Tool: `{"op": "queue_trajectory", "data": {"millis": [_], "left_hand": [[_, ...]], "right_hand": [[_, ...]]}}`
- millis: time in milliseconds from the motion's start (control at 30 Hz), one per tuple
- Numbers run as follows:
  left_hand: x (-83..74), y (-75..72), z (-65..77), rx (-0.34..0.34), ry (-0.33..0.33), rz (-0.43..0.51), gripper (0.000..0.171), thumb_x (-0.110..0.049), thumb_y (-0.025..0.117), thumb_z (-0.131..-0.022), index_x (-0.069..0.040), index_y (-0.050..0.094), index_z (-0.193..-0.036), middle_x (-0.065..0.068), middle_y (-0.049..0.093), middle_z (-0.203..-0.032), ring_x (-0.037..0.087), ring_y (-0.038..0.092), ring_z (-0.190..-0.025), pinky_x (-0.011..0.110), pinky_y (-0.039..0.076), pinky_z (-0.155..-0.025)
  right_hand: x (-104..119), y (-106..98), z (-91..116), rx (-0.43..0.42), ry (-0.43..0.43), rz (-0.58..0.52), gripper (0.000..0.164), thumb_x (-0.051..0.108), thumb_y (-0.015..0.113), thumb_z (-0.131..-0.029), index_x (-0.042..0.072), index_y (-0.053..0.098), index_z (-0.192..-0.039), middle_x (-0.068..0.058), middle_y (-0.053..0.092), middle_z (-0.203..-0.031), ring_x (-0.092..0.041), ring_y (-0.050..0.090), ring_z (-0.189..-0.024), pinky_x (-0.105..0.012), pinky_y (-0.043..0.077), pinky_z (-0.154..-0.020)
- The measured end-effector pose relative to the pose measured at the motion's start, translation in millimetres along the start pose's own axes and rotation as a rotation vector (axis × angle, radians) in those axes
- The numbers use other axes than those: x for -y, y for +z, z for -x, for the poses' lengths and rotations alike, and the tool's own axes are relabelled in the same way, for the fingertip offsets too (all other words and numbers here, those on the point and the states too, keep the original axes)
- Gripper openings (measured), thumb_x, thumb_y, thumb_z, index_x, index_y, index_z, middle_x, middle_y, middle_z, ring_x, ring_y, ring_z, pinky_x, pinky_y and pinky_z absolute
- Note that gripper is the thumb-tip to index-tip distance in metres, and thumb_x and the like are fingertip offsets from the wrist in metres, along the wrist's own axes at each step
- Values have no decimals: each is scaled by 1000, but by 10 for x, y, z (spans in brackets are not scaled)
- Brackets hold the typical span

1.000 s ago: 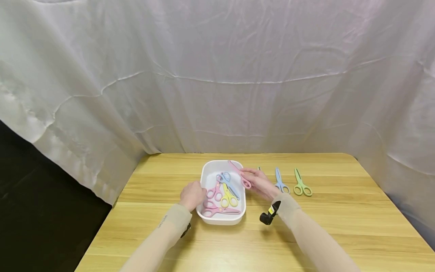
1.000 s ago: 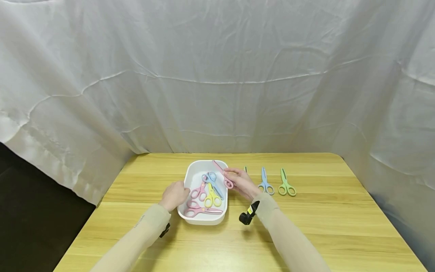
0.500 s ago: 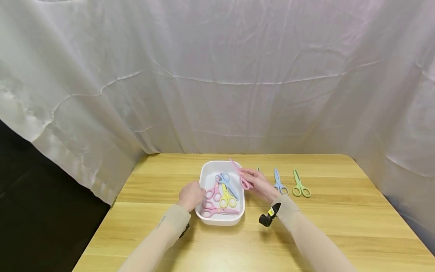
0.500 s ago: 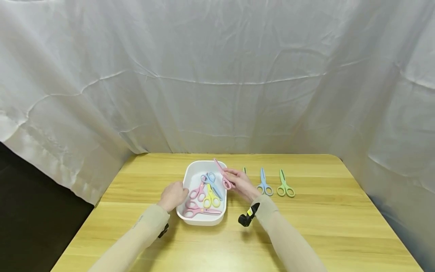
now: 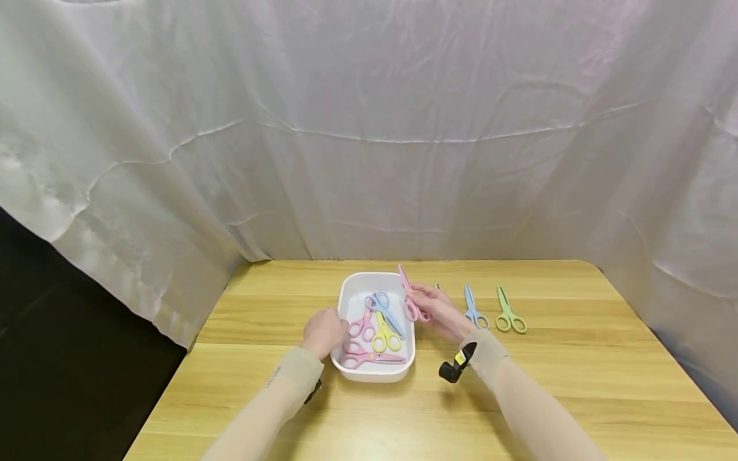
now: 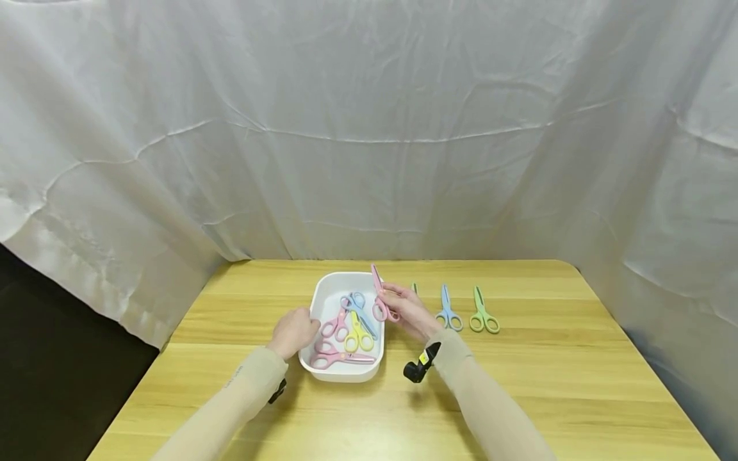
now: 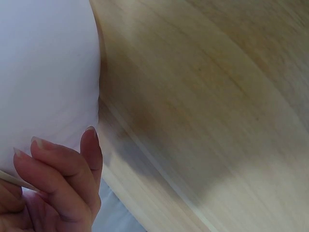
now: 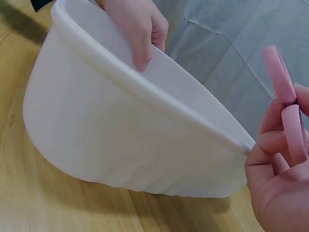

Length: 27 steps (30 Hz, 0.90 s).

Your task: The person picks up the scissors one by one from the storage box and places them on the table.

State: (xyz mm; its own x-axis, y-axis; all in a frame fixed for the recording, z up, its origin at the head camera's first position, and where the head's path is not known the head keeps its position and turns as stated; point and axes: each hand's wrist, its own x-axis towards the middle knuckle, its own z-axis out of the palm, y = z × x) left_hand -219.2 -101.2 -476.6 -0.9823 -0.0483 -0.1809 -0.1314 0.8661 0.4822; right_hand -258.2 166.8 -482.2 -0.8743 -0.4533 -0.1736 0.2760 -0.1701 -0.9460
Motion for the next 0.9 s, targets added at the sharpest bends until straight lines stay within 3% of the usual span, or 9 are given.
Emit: {"op": "queue_trajectory", "data": {"millis": [600,900], "left_hand": [[8,24,-12,-12,-6,-14,25,-22,58,-95,1,66,-97,10,63,-79,22,59,-65,31,44,-55],[3,20,-13,-3,-19,-10,25,-22,58,-95,1,66,-98,8,61,-77,21,58,-64,31,44,-55]], "right_hand": [[13,-7,46,7,-2,-27,37,14,50,-105,7,44,-140,8,69,-84,0,54,-65,-13,43,-58],[9,-72,92,-2,11,-15,59,13,51,-104,1,26,-156,8,72,-91,0,61,-73,-12,47,-64]]}}
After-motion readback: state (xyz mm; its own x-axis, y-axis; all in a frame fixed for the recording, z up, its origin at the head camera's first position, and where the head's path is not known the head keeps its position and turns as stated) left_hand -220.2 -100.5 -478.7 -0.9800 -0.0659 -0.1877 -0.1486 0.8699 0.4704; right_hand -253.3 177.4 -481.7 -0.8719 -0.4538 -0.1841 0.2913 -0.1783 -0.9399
